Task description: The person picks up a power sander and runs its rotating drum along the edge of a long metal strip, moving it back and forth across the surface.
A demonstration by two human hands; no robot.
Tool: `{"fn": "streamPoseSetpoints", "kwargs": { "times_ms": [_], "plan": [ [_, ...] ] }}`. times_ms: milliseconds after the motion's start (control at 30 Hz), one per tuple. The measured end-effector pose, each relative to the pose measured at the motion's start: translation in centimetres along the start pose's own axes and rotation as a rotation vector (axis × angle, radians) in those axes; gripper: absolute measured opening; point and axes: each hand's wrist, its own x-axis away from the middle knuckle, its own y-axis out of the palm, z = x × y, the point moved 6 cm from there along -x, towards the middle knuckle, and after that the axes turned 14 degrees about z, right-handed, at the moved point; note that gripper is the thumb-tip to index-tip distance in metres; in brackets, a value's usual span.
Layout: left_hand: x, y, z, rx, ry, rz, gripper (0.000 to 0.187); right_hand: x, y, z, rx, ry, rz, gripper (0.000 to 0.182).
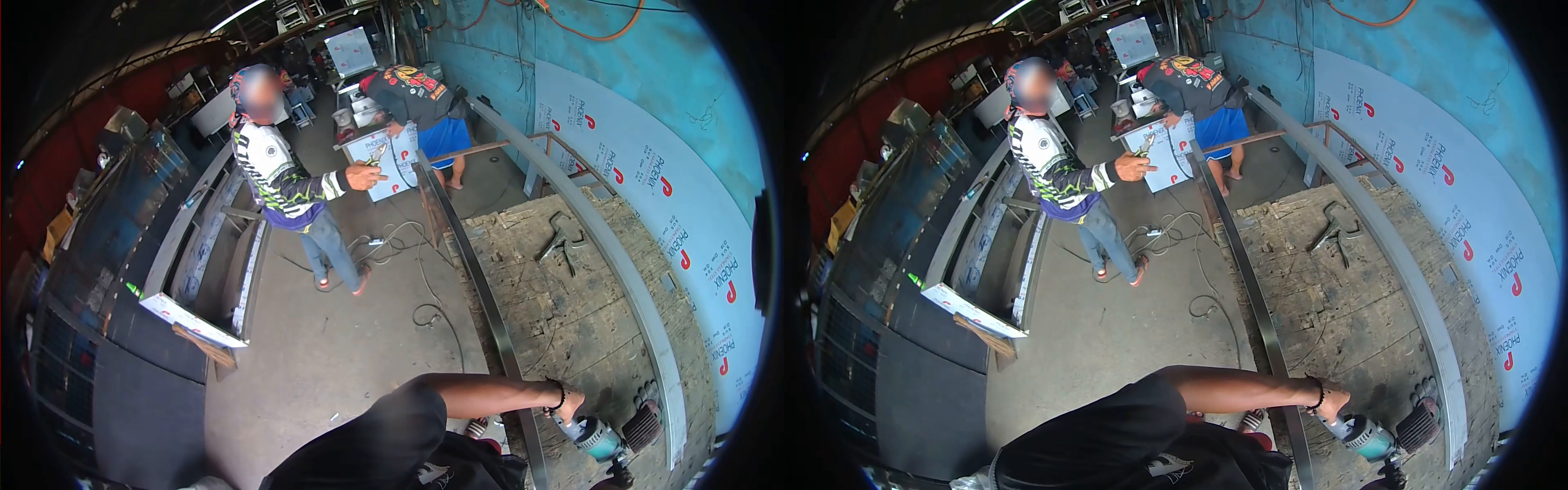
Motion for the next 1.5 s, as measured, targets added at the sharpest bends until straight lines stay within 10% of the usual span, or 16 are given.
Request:
{"fn": "streamPoseSetpoints", "kwargs": {
  "times_ms": [433, 667, 733, 1067, 1167, 1233, 1333, 1433, 1500],
  "plan": [
    [2.1, 0.0, 2.2, -0.141, 0.234, 0.283, 0.077, -0.7, 2.6, -0.1, 0.109, -0.114, -0.024, 0.040],
    [10.7, -7.2, -0.1, 0.093, 0.194, 0.167, 0.048, -2.1, 7.2, -1.0, 0.657, -0.487, -0.120, 0.029],
    [7.3, -3.7, -6.0, 0.106, 0.340, 0.549, 0.056, 1.0, 12.5, -3.2, 0.693, -0.299, -0.248, 0.040],
    [31.5, -16.3, -12.2, 0.002, 0.046, 0.764, 0.059, 19.7, 31.3, -9.5, 0.173, -0.084, -0.751, 0.038],
    [38.3, -17.0, -16.2, 0.054, 0.039, 1.144, 0.050, 28.3, 34.7, -11.1, 0.266, -0.117, -0.628, 0.044],
    [46.1, -17.1, -16.5, -0.253, 0.168, 1.946, 0.042, 34.0, 37.1, -11.8, 0.267, -0.152, -0.636, 0.041],
    [48.4, -10.1, -22.1, 0.321, 0.327, 1.761, 0.046, 42.1, 40.1, -12.4, 0.235, -0.168, -0.681, 0.037],
    [45.9, -8.5, -27.0, 1.618, 0.309, 1.387, 0.070, 49.0, 42.2, -12.4, 0.183, -0.103, -0.713, 0.033],
    [47.8, -11.5, -28.9, 1.909, 0.438, 1.481, 0.068, 53.6, 43.2, -12.5, 0.139, -0.063, -0.757, 0.034]
  ]
}}
